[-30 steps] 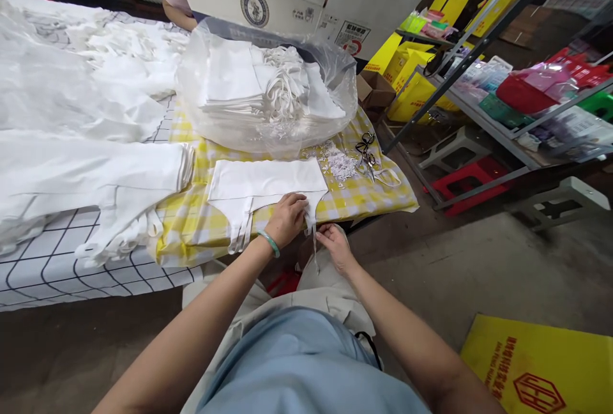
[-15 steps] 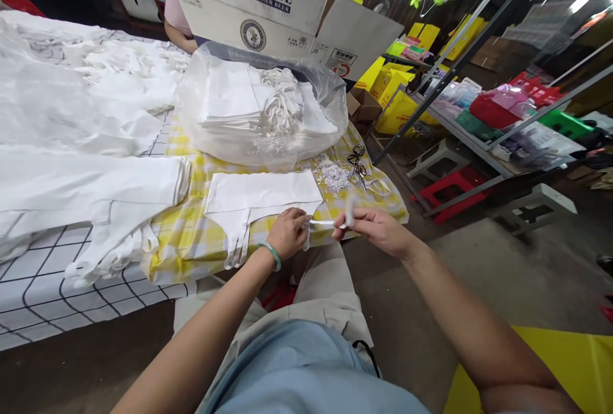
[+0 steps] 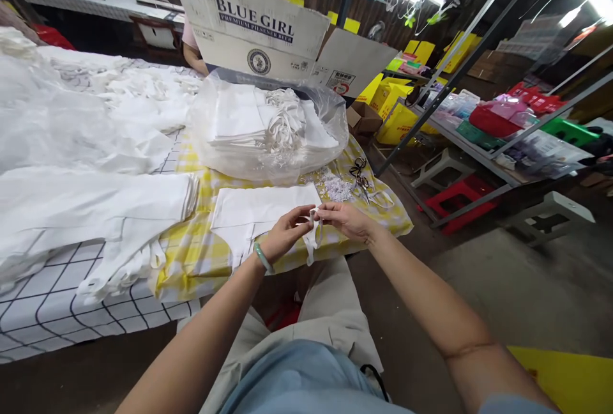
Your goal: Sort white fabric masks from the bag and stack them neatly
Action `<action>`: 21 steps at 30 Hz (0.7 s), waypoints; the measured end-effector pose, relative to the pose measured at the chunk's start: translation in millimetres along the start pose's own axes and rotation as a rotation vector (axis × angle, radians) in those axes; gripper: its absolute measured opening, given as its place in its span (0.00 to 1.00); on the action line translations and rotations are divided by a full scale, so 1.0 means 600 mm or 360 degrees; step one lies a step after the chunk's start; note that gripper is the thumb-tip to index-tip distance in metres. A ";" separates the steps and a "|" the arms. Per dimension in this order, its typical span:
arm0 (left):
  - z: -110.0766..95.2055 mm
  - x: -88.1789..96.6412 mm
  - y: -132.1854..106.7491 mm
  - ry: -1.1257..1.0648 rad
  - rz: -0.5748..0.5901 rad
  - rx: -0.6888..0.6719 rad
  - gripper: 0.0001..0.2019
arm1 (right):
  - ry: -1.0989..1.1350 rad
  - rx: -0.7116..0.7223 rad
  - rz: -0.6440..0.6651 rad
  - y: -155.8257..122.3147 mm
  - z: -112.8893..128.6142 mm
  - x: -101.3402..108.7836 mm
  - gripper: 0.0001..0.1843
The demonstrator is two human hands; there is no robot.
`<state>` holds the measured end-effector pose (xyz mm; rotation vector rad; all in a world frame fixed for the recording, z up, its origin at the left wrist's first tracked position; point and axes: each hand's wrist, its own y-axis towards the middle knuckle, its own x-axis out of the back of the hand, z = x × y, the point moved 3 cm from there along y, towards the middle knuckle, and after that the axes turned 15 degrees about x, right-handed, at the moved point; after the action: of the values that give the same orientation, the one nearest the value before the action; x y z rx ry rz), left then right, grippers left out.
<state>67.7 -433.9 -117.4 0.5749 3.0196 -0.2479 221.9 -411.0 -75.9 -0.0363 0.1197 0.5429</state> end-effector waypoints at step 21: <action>-0.173 0.148 0.056 0.1214 0.0467 0.0417 0.16 | -0.0213 0.0396 0.0259 0.077 -0.012 -0.031 0.31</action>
<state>-5.1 -353.7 -27.5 1.4052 3.5502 -0.5107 181.1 -381.4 -81.1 0.2538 0.0593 0.6879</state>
